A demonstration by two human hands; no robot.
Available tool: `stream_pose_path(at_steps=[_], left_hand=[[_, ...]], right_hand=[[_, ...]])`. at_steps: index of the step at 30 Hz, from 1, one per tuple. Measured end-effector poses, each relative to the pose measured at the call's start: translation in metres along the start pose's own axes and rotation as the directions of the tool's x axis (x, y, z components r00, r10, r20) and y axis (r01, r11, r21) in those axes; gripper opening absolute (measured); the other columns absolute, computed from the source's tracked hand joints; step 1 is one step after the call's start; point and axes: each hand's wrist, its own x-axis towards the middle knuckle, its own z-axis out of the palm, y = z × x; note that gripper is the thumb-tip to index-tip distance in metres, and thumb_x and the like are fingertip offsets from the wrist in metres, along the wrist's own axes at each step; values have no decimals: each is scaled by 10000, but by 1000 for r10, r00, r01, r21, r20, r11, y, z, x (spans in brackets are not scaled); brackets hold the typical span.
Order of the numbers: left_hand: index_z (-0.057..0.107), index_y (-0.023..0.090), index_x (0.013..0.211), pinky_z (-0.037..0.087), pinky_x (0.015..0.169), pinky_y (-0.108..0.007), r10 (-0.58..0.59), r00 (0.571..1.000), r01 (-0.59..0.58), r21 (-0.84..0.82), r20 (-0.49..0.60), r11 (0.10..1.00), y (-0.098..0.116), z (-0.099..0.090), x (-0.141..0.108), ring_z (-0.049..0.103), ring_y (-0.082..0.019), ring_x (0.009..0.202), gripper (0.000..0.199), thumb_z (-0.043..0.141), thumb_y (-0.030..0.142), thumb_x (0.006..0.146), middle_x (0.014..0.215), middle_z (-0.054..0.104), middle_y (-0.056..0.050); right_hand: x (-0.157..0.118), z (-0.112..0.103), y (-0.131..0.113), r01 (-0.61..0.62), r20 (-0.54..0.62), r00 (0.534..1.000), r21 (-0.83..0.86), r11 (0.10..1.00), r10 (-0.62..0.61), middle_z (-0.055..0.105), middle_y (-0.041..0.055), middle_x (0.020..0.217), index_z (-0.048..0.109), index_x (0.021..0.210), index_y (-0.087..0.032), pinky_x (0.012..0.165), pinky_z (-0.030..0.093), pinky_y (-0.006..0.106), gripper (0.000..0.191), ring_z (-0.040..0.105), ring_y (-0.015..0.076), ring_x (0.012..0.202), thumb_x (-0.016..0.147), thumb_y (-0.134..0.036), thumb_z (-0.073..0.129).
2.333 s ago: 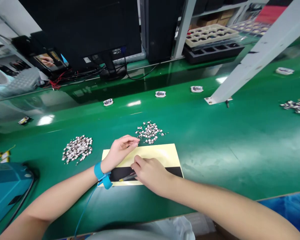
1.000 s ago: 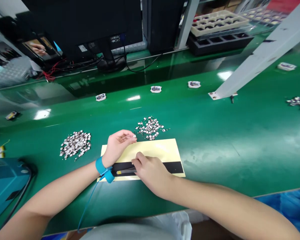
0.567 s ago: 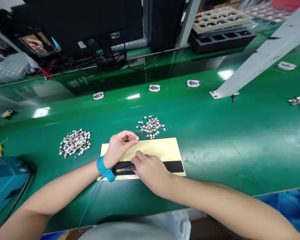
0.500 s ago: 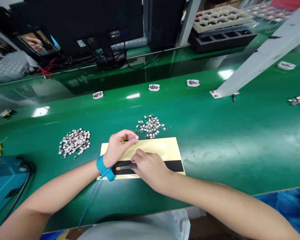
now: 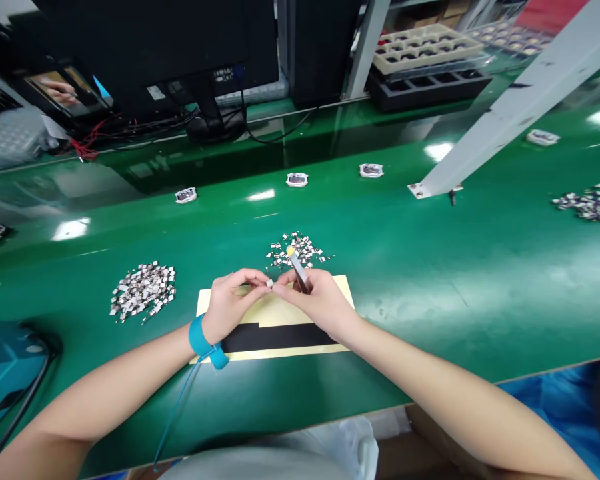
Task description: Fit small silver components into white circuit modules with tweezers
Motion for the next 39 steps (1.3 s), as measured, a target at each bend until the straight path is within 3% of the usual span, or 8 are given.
stream_pose_path(at_steps=[6,12,22,29,34,39], left_hand=[[579,161,727,453,577,-154,112,993,-110,66,-29,992,2,1,1,580,-73,570,89,622,236,704,635,643,18],[576,169,726,452,576,-168,162,986,-157,102,-43,982,2,2,0,587,-80,571,98,610,260,715,624,648,23],[593,178,680,444,562,-202,130,991,-127,120,-15,985,4,0,0,588,-101,565,100,602,268,722,632,661,8],[590,166,652,447,549,-194,173,985,-173,57,5,983,3,-1,0,585,-98,571,96,618,239,709,618,651,-1],[596,164,647,442,546,-185,92,996,-92,-19,-18,996,4,-2,1,583,-90,562,86,661,218,663,627,658,4],[600,170,646,445,550,-197,74,997,-74,-13,17,997,3,1,-2,589,-102,564,100,628,252,695,626,660,-4]], right_hand=[[-1,3,1,11,-1,1000,69,998,-11,532,-9,670,574,667,-163,569,315,229,172,448,105,625,700,-328,604],[-2,3,2,17,-20,1000,4,1000,-17,555,5,695,566,662,-164,606,353,244,191,497,139,703,685,-348,610],[0,4,1,-13,-21,1000,-89,996,11,542,17,696,537,668,-157,585,365,248,243,499,148,705,696,-396,571],[2,3,3,-5,-12,1000,70,998,6,530,-9,674,470,579,-157,641,378,251,250,501,120,673,634,-317,654],[2,-1,1,2,5,1000,181,983,-3,569,-19,656,429,595,-166,690,396,255,268,541,116,681,645,-289,663],[0,-1,-1,5,41,999,-5,1000,-5,518,-22,618,486,653,-160,568,365,226,228,480,104,595,664,-327,641]])
